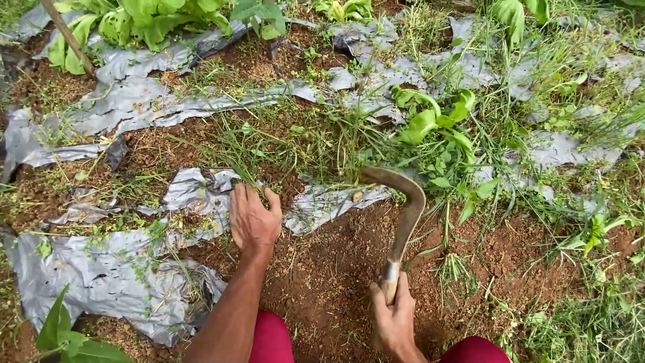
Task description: Clearing grass and weeds from a vegetable patch using a sickle and hands
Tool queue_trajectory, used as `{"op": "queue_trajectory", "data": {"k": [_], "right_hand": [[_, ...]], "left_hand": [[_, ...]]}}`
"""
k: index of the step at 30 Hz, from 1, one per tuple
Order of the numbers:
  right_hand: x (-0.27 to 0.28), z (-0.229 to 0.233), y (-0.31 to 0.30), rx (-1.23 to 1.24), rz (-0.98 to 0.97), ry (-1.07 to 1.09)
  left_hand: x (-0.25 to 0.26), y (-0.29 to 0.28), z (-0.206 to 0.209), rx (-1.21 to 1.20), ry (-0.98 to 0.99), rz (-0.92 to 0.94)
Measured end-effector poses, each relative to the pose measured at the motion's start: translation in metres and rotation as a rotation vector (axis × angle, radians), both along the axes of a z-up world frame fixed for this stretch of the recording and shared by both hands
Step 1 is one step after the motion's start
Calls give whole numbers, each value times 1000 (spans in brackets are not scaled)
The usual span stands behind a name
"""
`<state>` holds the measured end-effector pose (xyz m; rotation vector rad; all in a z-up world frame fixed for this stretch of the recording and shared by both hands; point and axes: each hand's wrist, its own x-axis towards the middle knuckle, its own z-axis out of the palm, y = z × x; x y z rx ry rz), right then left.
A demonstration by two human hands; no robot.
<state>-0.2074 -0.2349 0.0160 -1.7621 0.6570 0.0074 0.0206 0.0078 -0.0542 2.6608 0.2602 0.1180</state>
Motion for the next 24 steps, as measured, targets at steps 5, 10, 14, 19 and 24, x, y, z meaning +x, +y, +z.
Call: {"op": "queue_trajectory", "data": {"k": [5,10,14,19,24], "right_hand": [[9,-25,-7,-232,110,-138],[47,-7,8,-198,59,-182],[37,-14,2,148,-183,-274],[17,-46,-27,329,-368,-244],[5,-86,-33,404,-392,-170]], "left_hand": [[3,-1,-2,3,15,7],[9,2,-8,6,59,15],[7,4,-22,70,-38,-11],[3,2,-14,92,-93,-21],[5,-7,-3,124,-493,-457]]}}
